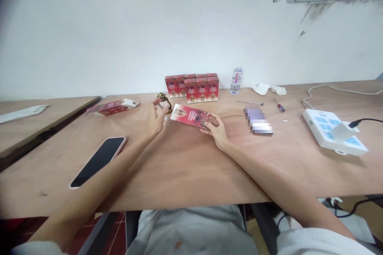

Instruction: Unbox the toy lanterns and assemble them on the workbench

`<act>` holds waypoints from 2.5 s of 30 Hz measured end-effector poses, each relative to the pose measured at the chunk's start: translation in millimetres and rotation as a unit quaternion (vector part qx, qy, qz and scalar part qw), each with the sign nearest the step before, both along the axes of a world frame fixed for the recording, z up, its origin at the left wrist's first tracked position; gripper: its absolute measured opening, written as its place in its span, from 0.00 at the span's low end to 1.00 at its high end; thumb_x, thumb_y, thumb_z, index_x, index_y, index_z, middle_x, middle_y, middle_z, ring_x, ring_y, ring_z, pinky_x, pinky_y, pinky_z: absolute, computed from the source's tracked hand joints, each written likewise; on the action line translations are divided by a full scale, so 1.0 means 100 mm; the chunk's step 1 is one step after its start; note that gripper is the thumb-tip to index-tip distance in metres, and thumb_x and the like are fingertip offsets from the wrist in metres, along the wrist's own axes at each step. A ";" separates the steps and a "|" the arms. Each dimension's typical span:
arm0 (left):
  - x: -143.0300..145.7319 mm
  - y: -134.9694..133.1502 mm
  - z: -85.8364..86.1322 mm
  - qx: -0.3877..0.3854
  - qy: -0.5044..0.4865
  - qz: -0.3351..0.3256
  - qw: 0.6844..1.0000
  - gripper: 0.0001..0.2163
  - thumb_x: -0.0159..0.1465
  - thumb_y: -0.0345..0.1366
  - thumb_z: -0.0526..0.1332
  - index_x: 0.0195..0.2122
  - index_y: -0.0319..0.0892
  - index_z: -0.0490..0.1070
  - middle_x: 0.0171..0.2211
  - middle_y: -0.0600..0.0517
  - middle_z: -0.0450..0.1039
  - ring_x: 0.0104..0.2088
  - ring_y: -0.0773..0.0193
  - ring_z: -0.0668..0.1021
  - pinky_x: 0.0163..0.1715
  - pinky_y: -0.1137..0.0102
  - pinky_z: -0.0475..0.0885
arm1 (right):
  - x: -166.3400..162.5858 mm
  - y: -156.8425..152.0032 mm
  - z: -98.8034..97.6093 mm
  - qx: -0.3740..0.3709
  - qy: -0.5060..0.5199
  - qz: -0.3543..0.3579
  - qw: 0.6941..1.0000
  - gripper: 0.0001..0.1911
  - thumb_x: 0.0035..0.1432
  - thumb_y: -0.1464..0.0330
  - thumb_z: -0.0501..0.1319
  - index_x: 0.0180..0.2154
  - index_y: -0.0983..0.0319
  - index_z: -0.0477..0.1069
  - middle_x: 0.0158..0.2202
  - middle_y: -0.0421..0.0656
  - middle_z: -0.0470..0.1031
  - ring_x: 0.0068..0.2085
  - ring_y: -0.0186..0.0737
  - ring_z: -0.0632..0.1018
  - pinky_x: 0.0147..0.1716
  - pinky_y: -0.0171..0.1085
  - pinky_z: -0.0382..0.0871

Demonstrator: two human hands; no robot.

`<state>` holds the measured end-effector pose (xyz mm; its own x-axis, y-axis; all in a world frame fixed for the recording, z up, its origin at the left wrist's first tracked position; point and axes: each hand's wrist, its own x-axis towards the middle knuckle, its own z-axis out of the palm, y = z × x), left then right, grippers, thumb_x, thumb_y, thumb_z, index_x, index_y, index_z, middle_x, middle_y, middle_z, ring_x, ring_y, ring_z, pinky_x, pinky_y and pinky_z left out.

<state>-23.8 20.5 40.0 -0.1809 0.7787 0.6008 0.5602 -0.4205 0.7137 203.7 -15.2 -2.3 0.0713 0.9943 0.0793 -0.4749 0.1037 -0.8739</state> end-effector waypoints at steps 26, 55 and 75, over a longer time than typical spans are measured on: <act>0.08 -0.37 -0.25 -0.232 -0.424 -0.186 0.856 0.14 0.54 0.44 0.62 0.37 0.40 0.66 0.29 0.50 0.74 0.29 0.62 0.78 0.38 0.61 0.77 | -0.03 -0.12 -0.05 0.111 -0.226 -0.032 0.967 0.26 0.41 0.76 0.57 0.45 0.52 0.69 0.48 0.39 0.69 0.48 0.41 0.72 0.50 0.44 0.67; 0.18 -0.52 -0.17 -0.152 -0.316 -0.278 0.894 0.24 0.44 0.41 0.71 0.42 0.43 0.69 0.42 0.49 0.75 0.44 0.58 0.76 0.45 0.66 0.70 | 0.05 0.05 -0.04 -0.002 -0.044 0.002 0.999 0.08 0.38 0.66 0.69 0.24 0.62 0.75 0.26 0.39 0.78 0.32 0.37 0.77 0.40 0.38 0.70; -0.21 -0.58 0.16 0.129 0.151 0.082 0.977 0.32 0.49 0.43 0.67 0.55 0.46 0.61 0.55 0.44 0.65 0.55 0.47 0.67 0.56 0.56 0.53 | -0.17 0.56 0.75 0.265 -0.426 -0.144 0.853 0.07 0.50 0.68 0.61 0.22 0.60 0.67 0.29 0.41 0.69 0.31 0.37 0.70 0.38 0.40 0.65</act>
<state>-45.1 -37.6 56.0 -0.0758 0.5701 0.8181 0.8037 -0.4507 0.3886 186.4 40.9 72.7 -0.0014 0.7534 0.6575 0.4209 0.5969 -0.6831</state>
